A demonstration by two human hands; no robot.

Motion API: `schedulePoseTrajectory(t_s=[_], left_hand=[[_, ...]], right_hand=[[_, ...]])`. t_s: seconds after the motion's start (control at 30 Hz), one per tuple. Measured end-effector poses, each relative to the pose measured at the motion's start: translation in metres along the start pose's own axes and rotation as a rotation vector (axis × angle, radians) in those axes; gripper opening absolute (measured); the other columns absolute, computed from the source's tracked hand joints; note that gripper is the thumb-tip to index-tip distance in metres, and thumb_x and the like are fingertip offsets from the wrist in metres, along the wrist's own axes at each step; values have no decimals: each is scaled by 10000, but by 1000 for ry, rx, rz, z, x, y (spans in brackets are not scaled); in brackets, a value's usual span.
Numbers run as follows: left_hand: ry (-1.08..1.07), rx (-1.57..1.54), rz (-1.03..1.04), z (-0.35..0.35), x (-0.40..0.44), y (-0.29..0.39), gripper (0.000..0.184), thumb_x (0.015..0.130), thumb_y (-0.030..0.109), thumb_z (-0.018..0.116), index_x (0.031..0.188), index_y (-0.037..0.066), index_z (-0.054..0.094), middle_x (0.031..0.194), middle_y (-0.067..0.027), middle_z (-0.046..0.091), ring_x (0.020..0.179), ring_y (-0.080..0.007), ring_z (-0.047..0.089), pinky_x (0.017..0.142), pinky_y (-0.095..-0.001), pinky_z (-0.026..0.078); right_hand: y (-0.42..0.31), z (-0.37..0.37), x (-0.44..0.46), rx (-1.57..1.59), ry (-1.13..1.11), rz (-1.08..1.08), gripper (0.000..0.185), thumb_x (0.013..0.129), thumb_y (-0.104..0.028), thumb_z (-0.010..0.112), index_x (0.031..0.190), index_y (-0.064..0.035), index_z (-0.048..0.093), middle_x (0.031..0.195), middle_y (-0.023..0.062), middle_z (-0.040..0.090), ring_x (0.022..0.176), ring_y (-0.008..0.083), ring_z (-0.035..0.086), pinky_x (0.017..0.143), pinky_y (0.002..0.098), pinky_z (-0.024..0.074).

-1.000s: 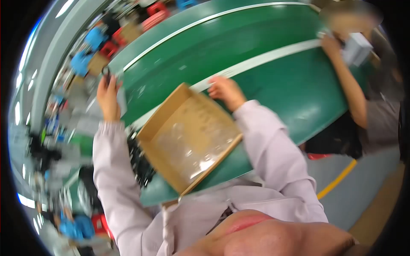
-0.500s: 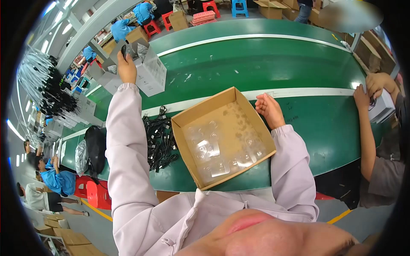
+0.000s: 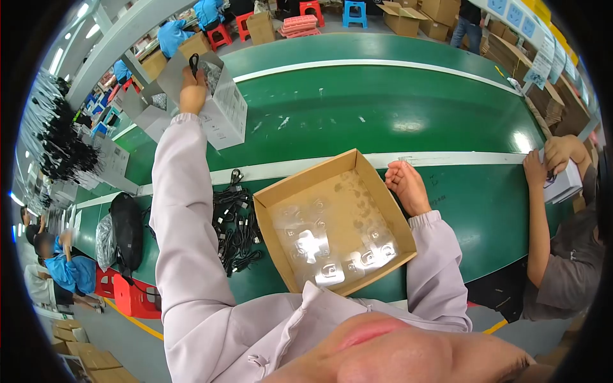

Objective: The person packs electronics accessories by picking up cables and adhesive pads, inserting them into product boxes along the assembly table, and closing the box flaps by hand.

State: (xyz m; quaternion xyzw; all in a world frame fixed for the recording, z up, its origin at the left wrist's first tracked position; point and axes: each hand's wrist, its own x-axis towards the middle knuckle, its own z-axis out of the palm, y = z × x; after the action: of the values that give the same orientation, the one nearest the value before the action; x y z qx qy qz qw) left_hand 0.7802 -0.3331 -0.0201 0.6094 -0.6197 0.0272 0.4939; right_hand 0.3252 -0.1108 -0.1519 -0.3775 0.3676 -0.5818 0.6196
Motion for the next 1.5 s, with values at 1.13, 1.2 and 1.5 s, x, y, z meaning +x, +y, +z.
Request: schedulePoseTrajectory(t_s=[1.13,1.2,1.5], left_hand=[[296,338,774,-13,-86,55,277,792,132,575,1060,94,521,912,-81,577,855,-265,516,742,-387,378],[340,461,785,-8,-81,62,284,777,141,594,1053,112,530,921,-42,579,857,-234,519,730,-368,369],[473,564,855,-1,-87,67,333,735,157,632,1058,146,554,923,25,581,845,-173,515,735,-339,339]], right_hand=[[9,-1,0,-183,-73,3,237,934,-222,413,989,-18,521,827,21,550,735,83,527,661,207,438],[10,-1,0,-199,-77,-5,234,933,-219,415,990,-19,521,829,19,549,735,79,525,657,201,437],[9,0,-1,-232,-82,1,231,935,-219,415,991,-22,521,835,13,542,740,69,520,654,189,432]])
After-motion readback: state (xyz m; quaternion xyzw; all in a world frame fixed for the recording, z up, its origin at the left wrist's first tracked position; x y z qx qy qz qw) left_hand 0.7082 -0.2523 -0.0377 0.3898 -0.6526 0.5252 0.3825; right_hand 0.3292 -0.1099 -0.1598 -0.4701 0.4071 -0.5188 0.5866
